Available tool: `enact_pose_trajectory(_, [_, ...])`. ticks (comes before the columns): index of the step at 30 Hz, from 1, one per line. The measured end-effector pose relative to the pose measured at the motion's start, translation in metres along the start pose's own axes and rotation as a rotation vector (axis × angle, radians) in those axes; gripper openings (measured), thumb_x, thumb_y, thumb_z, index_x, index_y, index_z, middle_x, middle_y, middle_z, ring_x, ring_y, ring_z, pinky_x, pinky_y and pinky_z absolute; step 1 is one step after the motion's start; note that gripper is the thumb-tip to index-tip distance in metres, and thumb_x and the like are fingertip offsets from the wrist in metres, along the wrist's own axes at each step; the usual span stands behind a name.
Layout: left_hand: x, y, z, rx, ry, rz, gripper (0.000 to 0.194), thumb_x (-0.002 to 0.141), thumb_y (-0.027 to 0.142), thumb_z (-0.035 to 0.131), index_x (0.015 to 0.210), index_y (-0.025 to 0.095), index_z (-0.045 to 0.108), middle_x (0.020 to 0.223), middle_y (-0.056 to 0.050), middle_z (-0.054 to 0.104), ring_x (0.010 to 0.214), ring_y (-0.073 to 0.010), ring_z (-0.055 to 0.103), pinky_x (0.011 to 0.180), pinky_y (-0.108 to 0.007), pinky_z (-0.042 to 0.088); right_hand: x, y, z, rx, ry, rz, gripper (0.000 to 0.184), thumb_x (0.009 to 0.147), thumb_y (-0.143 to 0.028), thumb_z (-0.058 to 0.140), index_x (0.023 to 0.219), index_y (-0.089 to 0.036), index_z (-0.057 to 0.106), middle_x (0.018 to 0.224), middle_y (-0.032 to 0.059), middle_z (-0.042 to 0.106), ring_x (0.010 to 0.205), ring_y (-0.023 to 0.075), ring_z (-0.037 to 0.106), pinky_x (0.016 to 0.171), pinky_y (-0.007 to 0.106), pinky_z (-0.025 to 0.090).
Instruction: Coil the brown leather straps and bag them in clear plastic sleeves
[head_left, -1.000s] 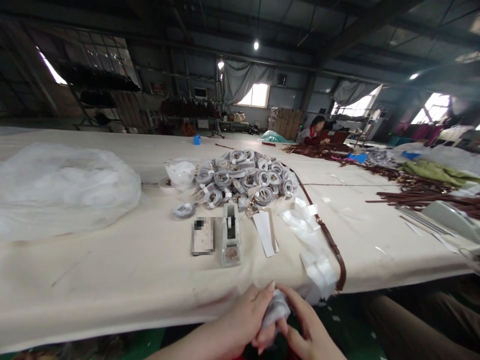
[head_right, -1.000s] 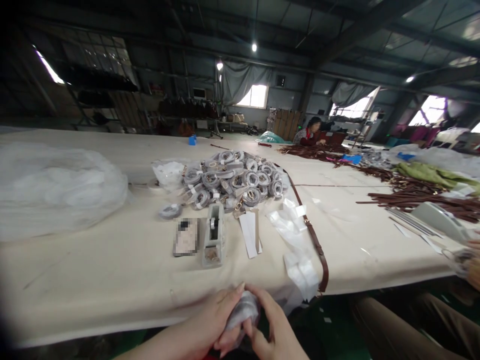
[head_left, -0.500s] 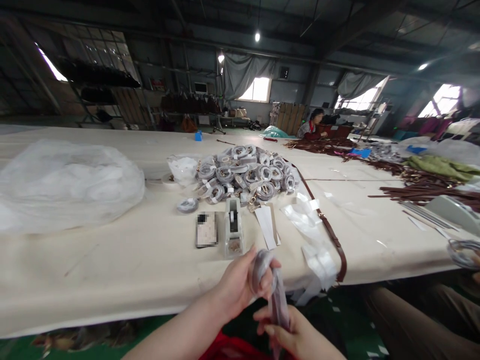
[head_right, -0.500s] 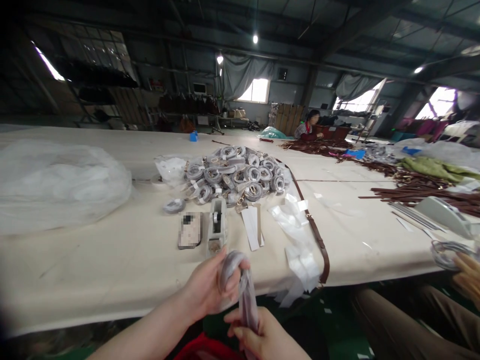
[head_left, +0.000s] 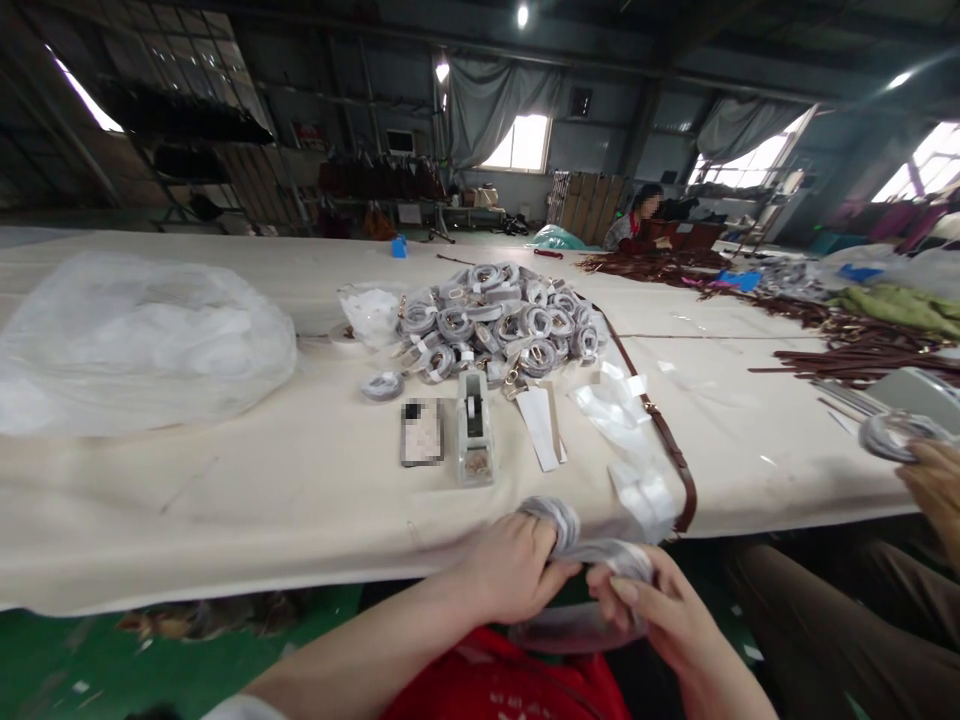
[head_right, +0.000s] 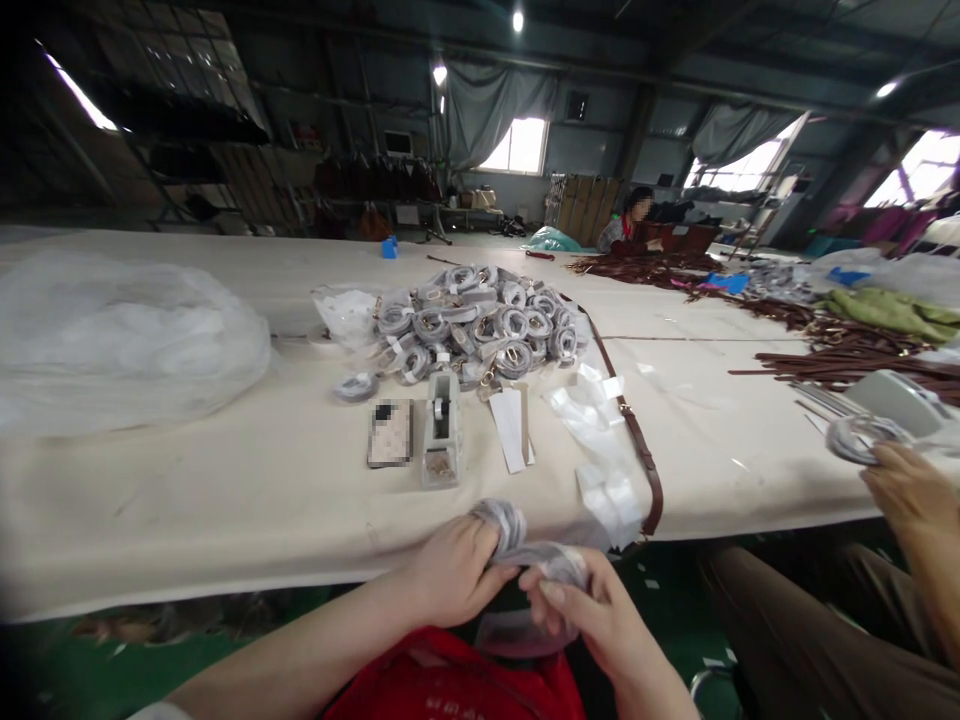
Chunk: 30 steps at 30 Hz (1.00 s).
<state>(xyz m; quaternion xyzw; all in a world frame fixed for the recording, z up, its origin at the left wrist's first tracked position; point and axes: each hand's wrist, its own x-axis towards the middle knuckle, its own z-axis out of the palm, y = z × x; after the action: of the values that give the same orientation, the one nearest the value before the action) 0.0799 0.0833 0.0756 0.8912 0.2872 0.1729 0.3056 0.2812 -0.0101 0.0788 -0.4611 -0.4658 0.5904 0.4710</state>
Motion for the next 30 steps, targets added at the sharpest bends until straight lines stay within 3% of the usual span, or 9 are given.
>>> enact_pose_trajectory(5, [0.004,0.005,-0.017,-0.601,-0.330,-0.114,0.068,0.098,0.063,0.020,0.063,0.019,0.060,0.047,0.000,0.050,0.046,-0.0134,0.050,0.054,-0.025,0.042,0.017,0.010,-0.018,-0.515,0.261,-0.108,0.035,0.081,-0.047,0.073,0.102,-0.019,0.074,0.106,0.0115,0.074,0.105,0.0304,0.065,0.095,0.040,0.049])
enact_pose_trajectory(8, [0.005,0.001,-0.015,-0.947,-0.475,-0.294,0.076,0.090,0.076,0.026,0.073,0.015,0.068,0.038,0.003,0.045,0.031,-0.0116,0.039,0.037,-0.024,0.030,0.017,0.019,-0.011,-0.504,0.132,-0.104,0.036,0.089,-0.047,0.063,0.111,-0.020,0.071,0.113,0.0123,0.072,0.108,0.0298,0.065,0.098,0.042,0.050])
enact_pose_trajectory(11, [0.008,-0.006,-0.008,-1.171,-0.458,-0.441,0.079,0.084,0.080,0.033,0.072,0.011,0.069,0.031,0.004,0.042,0.025,-0.0117,0.035,0.033,-0.023,0.027,0.010,0.031,-0.003,-0.381,0.027,-0.083,0.040,0.094,-0.045,0.056,0.124,-0.021,0.065,0.128,0.0127,0.067,0.118,0.0299,0.061,0.103,0.043,0.048])
enact_pose_trajectory(14, [0.012,-0.009,-0.006,-1.340,-0.422,-0.540,0.078,0.086,0.078,0.035,0.068,0.010,0.068,0.027,0.006,0.037,0.022,-0.0104,0.030,0.033,-0.024,0.034,0.008,0.046,0.003,-0.400,0.076,-0.114,0.052,0.089,-0.040,0.064,0.137,-0.021,0.055,0.144,0.0128,0.055,0.133,0.0305,0.049,0.113,0.046,0.037])
enact_pose_trajectory(18, [0.018,-0.009,-0.012,-1.492,-0.371,-0.612,0.077,0.097,0.063,0.023,0.068,0.007,0.068,0.028,0.006,0.034,0.021,-0.0095,0.026,0.034,-0.024,0.040,0.017,0.053,0.014,-0.542,0.127,-0.124,0.050,0.086,-0.032,0.064,0.133,-0.019,0.057,0.133,0.0135,0.063,0.129,0.0324,0.053,0.113,0.051,0.034])
enact_pose_trajectory(22, [0.019,-0.009,-0.018,-1.606,-0.389,-0.638,0.083,0.100,0.056,0.011,0.069,0.006,0.068,0.029,0.004,0.035,0.023,-0.0102,0.028,0.034,-0.024,0.039,0.027,0.045,0.027,-0.479,0.007,-0.161,0.037,0.089,-0.030,0.059,0.124,-0.018,0.062,0.118,0.0100,0.070,0.109,0.0291,0.063,0.102,0.044,0.046])
enact_pose_trajectory(25, [0.014,-0.008,-0.021,-1.691,-0.371,-0.502,0.068,0.091,0.064,0.045,0.075,0.003,0.070,0.033,0.005,0.040,0.026,-0.0080,0.033,0.037,-0.022,0.040,0.030,0.039,0.031,-0.400,-0.030,-0.162,0.026,0.091,-0.031,0.056,0.111,-0.018,0.066,0.101,0.0063,0.073,0.091,0.0243,0.066,0.087,0.036,0.053])
enact_pose_trajectory(27, [0.010,-0.007,-0.022,-1.698,-0.315,-0.380,0.052,0.074,0.053,0.076,0.080,0.002,0.070,0.038,0.005,0.048,0.030,-0.0065,0.039,0.040,-0.021,0.043,0.033,0.038,0.028,-0.401,0.001,-0.159,0.022,0.089,-0.031,0.058,0.104,-0.017,0.067,0.095,0.0053,0.073,0.086,0.0238,0.065,0.083,0.034,0.053])
enact_pose_trajectory(30, [0.005,-0.004,-0.027,-1.676,-0.260,-0.302,0.051,0.061,0.043,0.089,0.086,0.003,0.070,0.048,0.001,0.061,0.036,-0.0088,0.051,0.043,-0.022,0.048,0.037,0.039,0.015,-0.496,0.117,-0.156,0.023,0.088,-0.030,0.056,0.102,-0.018,0.068,0.096,0.0066,0.074,0.088,0.0258,0.067,0.085,0.036,0.053])
